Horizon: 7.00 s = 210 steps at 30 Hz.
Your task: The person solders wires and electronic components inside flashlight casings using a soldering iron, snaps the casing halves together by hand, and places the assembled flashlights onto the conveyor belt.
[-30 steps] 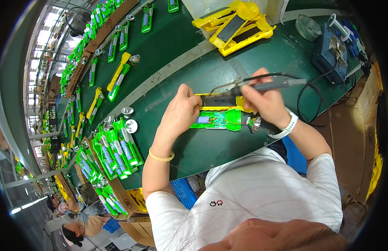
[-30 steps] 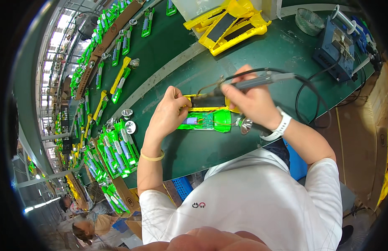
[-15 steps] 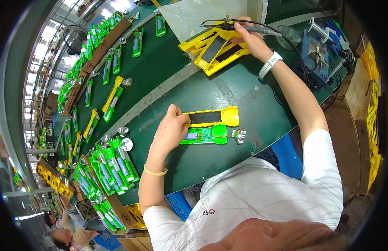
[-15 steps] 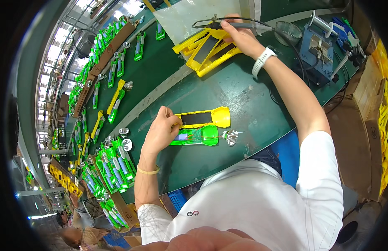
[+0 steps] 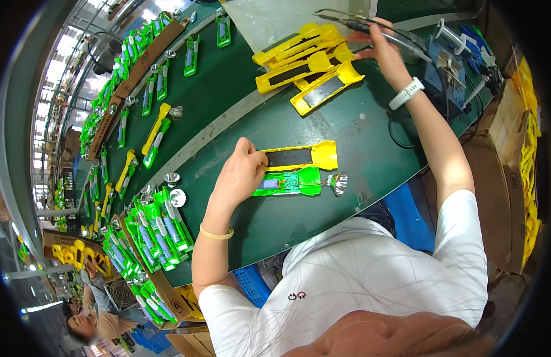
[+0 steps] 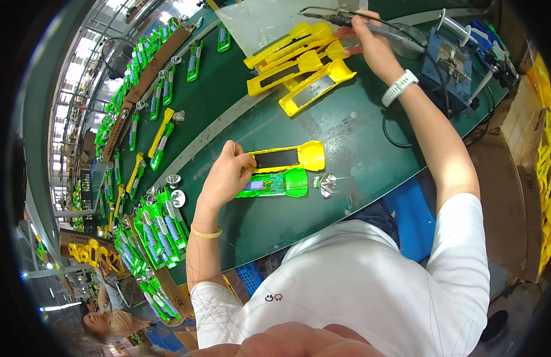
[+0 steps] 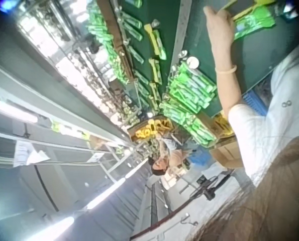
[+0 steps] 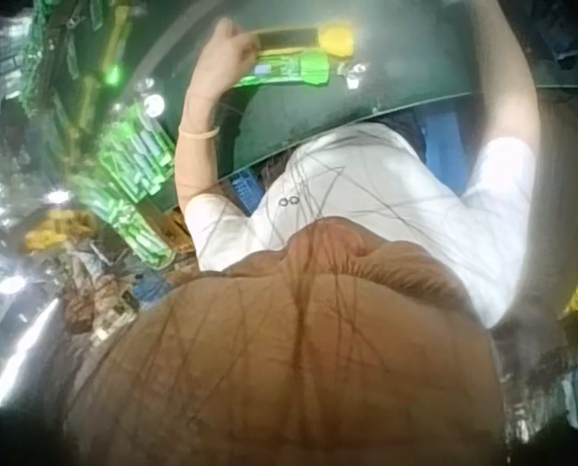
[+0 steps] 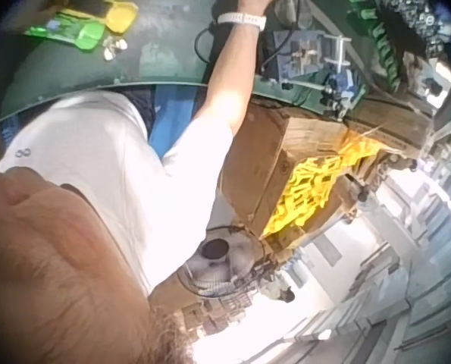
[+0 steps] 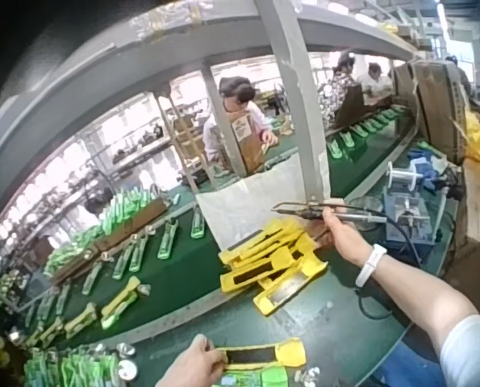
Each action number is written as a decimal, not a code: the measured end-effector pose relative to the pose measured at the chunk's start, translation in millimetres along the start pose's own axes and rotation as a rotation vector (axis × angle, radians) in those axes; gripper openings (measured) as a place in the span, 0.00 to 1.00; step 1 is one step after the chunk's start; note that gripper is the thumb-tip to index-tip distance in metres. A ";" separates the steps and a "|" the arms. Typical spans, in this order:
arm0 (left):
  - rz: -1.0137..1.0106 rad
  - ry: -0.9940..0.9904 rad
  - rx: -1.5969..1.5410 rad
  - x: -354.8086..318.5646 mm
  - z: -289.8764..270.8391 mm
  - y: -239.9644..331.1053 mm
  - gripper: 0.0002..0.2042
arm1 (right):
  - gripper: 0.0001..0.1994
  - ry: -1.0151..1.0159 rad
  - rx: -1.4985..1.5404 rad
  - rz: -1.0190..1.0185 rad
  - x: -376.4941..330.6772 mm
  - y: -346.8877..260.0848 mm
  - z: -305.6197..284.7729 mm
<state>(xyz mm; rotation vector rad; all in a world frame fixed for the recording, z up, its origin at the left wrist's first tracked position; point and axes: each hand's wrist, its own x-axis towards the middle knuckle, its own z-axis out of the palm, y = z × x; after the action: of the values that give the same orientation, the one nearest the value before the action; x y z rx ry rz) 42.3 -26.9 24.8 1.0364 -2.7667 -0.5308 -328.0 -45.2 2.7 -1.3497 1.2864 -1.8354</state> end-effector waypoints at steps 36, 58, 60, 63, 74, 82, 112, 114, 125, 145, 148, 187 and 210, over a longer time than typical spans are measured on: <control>-0.332 0.528 -0.116 58.0 -32.9 -195.4 0.25 | 0.18 -0.243 0.310 0.387 -169.3 -27.6 51.1; -0.526 0.581 0.017 65.0 -140.1 -251.8 0.26 | 0.19 -0.302 0.241 0.385 -164.6 -32.7 49.7; -0.353 0.417 -0.357 29.5 -123.9 -193.9 0.22 | 0.18 -0.282 0.287 0.411 -168.2 -29.6 48.4; 0.042 0.067 -0.150 -10.1 -81.5 -68.3 0.20 | 0.17 -0.237 0.398 0.508 -169.4 -21.8 45.4; -0.004 0.258 -0.109 -91.2 14.2 -23.0 0.25 | 0.14 0.135 0.211 0.310 -166.7 -35.5 35.5; 0.194 0.192 -0.046 -61.2 33.7 -0.8 0.31 | 0.12 0.210 0.414 0.233 -183.8 -50.3 31.8; -0.119 0.229 -0.279 -44.1 28.7 37.2 0.05 | 0.12 -0.202 0.097 0.390 -209.1 -55.7 80.3; -0.112 0.201 -0.262 -41.8 25.9 37.2 0.05 | 0.12 -0.220 0.052 0.329 -208.0 -56.1 82.1; -0.039 0.058 -0.134 -27.3 10.3 41.3 0.04 | 0.13 -0.131 0.280 0.478 -209.3 -54.2 79.3; -0.381 0.191 -0.388 -83.5 4.0 51.2 0.06 | 0.13 -0.118 0.302 0.469 -206.6 -57.7 75.8; -0.082 0.258 -0.395 -70.8 14.4 41.1 0.08 | 0.12 -0.112 0.287 0.458 -207.7 -59.7 75.1; 0.254 0.258 -0.037 -34.5 13.1 43.2 0.08 | 0.12 0.202 0.431 0.275 -199.8 -64.0 43.8; 0.046 0.301 -0.321 -17.2 51.8 38.9 0.05 | 0.11 0.172 0.444 0.332 -172.7 -68.3 55.2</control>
<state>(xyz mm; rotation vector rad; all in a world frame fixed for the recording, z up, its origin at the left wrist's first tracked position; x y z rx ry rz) 18.7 26.0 -8.9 0.8924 -2.3420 -0.7169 -205.2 104.3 -6.8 -0.7126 1.0238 -1.8802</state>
